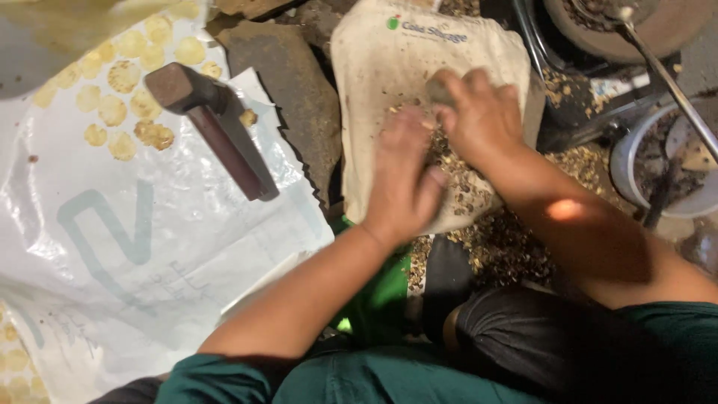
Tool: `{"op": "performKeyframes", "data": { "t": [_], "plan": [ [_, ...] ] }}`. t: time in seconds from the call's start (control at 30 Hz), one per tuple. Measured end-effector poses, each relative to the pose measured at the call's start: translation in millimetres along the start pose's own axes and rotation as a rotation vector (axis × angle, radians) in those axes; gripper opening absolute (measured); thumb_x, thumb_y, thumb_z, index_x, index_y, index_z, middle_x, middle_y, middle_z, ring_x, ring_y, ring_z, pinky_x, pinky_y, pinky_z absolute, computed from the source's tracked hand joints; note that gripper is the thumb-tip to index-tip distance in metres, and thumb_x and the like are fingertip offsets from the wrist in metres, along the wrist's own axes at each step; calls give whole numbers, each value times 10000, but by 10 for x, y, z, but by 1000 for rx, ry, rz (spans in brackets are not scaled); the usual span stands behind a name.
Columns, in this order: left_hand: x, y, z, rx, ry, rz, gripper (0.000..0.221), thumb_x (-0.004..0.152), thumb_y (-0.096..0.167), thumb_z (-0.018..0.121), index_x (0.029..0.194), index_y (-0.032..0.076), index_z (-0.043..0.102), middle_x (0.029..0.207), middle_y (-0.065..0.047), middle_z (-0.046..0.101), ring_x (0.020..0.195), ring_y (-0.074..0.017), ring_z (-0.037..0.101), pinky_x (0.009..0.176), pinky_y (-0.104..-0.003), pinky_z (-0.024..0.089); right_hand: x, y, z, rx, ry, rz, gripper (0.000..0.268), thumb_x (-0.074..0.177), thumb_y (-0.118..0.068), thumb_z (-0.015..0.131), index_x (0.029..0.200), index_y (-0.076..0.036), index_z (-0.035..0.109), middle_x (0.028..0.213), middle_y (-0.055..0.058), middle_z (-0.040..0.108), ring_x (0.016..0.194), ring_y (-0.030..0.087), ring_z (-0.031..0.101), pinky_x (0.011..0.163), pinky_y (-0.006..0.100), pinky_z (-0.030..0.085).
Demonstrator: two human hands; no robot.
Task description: Cracking and shelling nuts using a wooden mallet and a stone on the floor.
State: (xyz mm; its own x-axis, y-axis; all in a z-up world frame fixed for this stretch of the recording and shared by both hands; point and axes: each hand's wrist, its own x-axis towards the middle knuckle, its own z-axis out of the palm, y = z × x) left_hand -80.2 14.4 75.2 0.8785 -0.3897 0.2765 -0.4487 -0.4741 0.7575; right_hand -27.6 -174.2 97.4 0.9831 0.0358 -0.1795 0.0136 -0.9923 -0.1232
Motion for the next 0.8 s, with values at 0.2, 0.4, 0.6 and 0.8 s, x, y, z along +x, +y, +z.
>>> {"op": "performKeyframes", "data": {
  "t": [0.2,0.4,0.6,0.8],
  "plan": [
    [-236,765,-357,-940,-1243,-84,858,987,785,284,1505,142,519,1519,-221,565,1466,-462,493,1258,-626,347,-139,356,267,-75,358,-78,628,879,-242,832,1440,-140,568,1411,250,514,1311,493,472,1023,690,245],
    [-99,-13,-78,-393,-1394,34,458,897,558,644,1041,149,789,777,-85,785,825,-301,779,766,-436,650,36,185,590,80,355,-406,239,1054,-99,547,920,-66,742,867,87,652,835,244,616,798,325,489],
    [264,-427,-181,-286,-1294,-474,225,954,254,703,994,41,765,623,-104,727,497,-184,725,437,-305,645,155,185,577,-99,291,-352,210,958,-274,617,1045,-82,626,983,99,585,1009,305,604,835,427,494],
    [832,-809,-172,271,-426,-377,202,942,403,655,976,249,781,847,-80,743,872,-348,760,721,-476,650,109,-12,662,13,26,-256,197,886,-223,715,995,-70,657,910,128,609,868,365,681,700,483,567]
  ]
}}
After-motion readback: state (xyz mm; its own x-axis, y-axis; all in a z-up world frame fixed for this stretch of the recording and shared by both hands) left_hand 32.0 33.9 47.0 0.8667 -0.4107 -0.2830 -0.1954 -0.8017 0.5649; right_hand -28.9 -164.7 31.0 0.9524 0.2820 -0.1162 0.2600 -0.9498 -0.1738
